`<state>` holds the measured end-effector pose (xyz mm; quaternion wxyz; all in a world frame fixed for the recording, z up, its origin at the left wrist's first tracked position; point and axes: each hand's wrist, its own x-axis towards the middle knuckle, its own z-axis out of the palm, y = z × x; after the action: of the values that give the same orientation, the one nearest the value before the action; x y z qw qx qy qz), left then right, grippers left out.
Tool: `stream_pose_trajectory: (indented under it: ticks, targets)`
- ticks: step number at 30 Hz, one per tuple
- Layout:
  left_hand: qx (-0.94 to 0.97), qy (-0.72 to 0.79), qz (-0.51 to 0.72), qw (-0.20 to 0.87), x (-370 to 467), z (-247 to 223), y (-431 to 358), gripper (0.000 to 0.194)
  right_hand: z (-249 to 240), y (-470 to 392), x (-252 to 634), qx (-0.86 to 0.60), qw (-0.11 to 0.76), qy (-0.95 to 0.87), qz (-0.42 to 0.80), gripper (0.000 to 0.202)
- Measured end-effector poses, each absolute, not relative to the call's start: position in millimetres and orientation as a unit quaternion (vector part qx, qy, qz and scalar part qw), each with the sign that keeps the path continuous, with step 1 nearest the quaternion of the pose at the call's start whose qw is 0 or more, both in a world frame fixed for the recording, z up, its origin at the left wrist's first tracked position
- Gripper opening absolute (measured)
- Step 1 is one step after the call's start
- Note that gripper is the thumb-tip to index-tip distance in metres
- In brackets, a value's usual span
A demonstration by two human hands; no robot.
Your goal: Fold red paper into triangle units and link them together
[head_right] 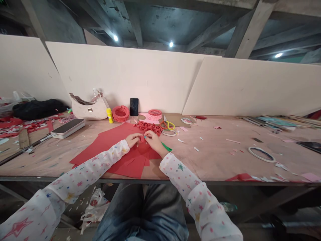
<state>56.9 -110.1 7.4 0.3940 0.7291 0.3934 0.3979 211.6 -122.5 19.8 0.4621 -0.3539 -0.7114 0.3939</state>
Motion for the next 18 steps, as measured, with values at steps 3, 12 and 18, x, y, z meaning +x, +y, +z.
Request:
stream_pose_trajectory:
  ticks: [3,12,18]
  targets:
    - [0.732,0.388,0.396,0.397,57.6,9.7,-112.0,0.028,21.0,-123.5,210.9,-0.355,0.462,-0.71,0.395,0.008]
    - [0.733,0.378,0.394,0.407,58.0,10.8,-113.6,0.027,23.9,-125.2,210.5,-0.356,0.462,-0.708,0.398,0.007]
    - [0.73,0.383,0.396,0.405,57.9,10.3,-113.4,0.028,23.4,-125.3,210.7,-0.354,0.464,-0.709,0.395,0.008]
